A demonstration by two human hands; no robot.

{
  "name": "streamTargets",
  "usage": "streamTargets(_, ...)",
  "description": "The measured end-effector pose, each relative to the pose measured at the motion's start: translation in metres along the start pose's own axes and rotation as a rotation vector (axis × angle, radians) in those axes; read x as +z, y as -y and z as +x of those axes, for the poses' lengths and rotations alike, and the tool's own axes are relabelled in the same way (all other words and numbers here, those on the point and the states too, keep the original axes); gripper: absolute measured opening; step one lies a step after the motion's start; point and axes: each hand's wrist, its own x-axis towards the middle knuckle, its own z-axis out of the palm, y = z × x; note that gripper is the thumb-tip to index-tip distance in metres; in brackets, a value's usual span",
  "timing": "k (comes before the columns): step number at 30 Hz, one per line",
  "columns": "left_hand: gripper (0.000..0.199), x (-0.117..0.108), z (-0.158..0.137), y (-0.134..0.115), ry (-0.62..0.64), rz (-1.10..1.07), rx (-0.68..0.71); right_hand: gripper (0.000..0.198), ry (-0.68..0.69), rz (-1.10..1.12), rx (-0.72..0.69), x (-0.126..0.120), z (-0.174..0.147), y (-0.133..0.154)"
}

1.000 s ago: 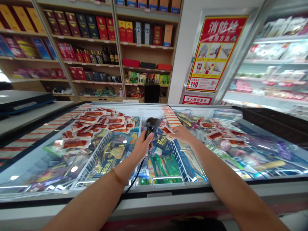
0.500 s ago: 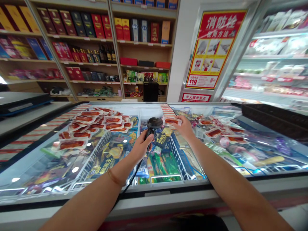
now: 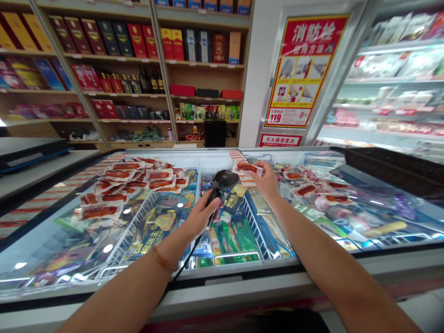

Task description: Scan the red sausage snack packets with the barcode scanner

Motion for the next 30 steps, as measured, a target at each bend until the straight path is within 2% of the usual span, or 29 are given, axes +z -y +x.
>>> streamTargets(8, 0.046, -0.002, 0.001, 0.002, 0.025, 0.006, 0.009, 0.032, -0.018, 0.050, -0.010, 0.001, 0.001, 0.000)
streamTargets(14, 0.052, 0.000, 0.003, 0.003, -0.012, -0.012, 0.000, 0.033, 0.000, 0.071, -0.009, 0.006, -0.002, -0.007)
streamTargets(16, 0.053, 0.003, 0.003, -0.001, -0.063, -0.023, -0.008, 0.033, 0.017, 0.073, 0.013, 0.010, -0.006, -0.010)
streamTargets(20, 0.049, 0.001, 0.000, -0.019, -0.253, -0.027, -0.055, 0.031, 0.045, 0.071, 0.064, 0.022, -0.014, -0.007)
streamTargets(22, 0.045, -0.010, -0.005, -0.033, -0.320, -0.003, -0.067, 0.030, 0.092, 0.049, 0.014, 0.032, -0.016, 0.000)
streamTargets(25, 0.043, -0.041, -0.021, -0.055, -0.394, 0.046, -0.029, 0.030, 0.185, 0.039, -0.059, 0.055, -0.014, 0.023)
streamTargets(27, 0.044, -0.067, -0.037, -0.066, -0.470, 0.063, -0.008, 0.030, 0.219, 0.068, -0.041, 0.078, -0.009, 0.042)
streamTargets(30, 0.048, -0.105, -0.061, -0.079, -0.607, 0.036, -0.021, 0.032, 0.245, 0.117, 0.070, 0.125, 0.001, 0.072)
